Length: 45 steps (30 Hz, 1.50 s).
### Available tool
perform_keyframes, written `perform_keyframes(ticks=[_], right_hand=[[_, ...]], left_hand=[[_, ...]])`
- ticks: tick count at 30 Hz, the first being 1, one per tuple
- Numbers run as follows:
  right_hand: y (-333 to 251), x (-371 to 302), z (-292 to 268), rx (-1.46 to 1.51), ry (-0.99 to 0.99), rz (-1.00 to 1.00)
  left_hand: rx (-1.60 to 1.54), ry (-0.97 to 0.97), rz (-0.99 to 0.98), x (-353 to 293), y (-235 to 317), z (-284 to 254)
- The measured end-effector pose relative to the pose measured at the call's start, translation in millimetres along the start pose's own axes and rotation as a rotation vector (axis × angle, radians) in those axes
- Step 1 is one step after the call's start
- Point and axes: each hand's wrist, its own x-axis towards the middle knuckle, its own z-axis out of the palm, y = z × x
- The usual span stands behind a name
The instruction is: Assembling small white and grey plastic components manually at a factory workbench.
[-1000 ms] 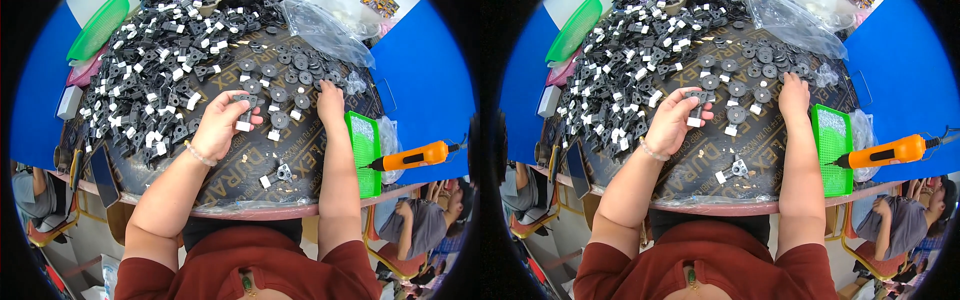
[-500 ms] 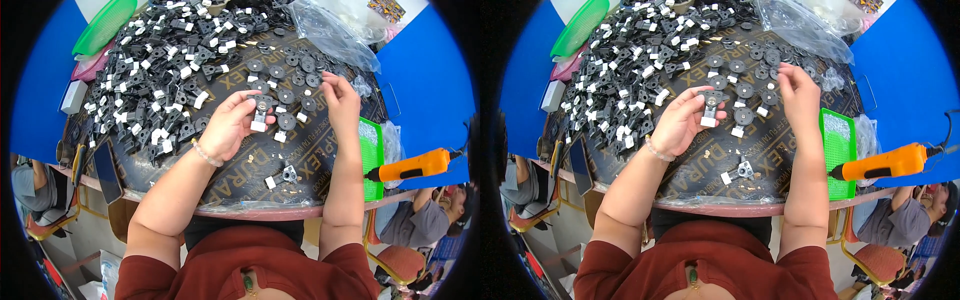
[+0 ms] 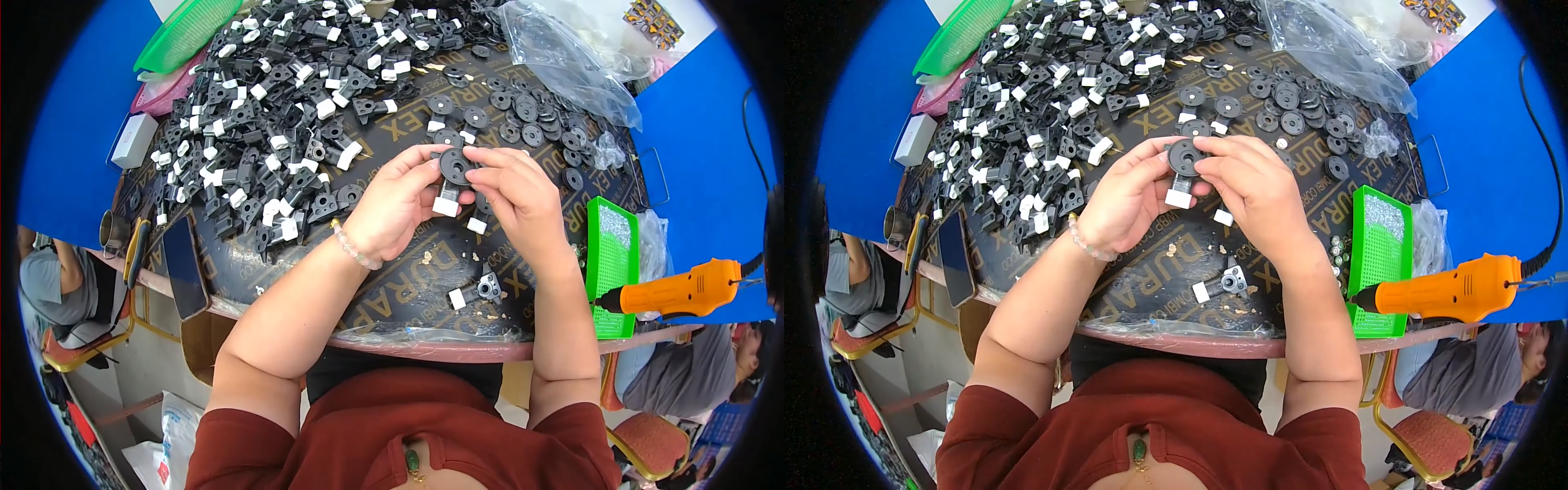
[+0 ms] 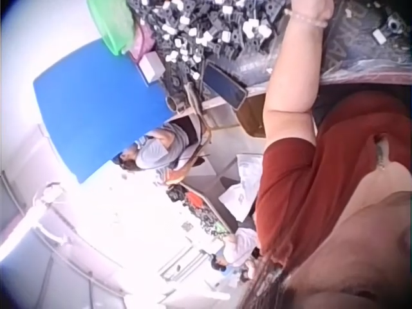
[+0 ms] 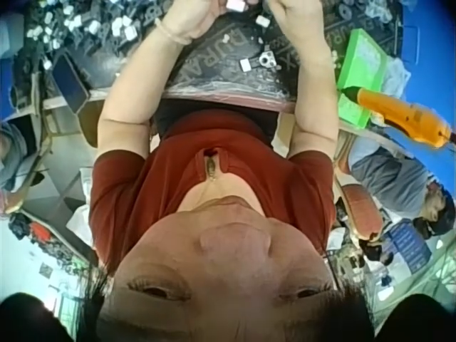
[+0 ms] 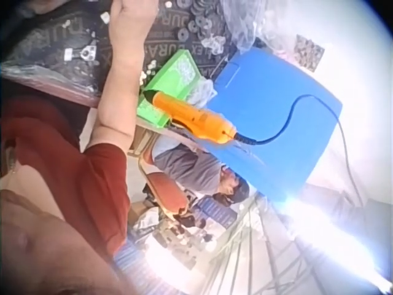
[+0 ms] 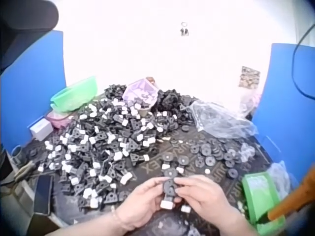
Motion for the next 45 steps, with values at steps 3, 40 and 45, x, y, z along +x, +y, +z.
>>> perform_keyframes(ticks=[3, 40, 45], right_hand=[[-2, 1, 0, -0.063, -0.008, -0.012], [66, -30, -56, -0.422, 0.050, 0.683], [76, -43, -61, -0.388, -0.200, 0.896]], left_hand=[[0.002, -0.012, -0.001, -1, -1, 0], [0.157, 0.010, 0.080, -6, 2, 13], [0.195, 0.030, 0.113, -6, 3, 11]])
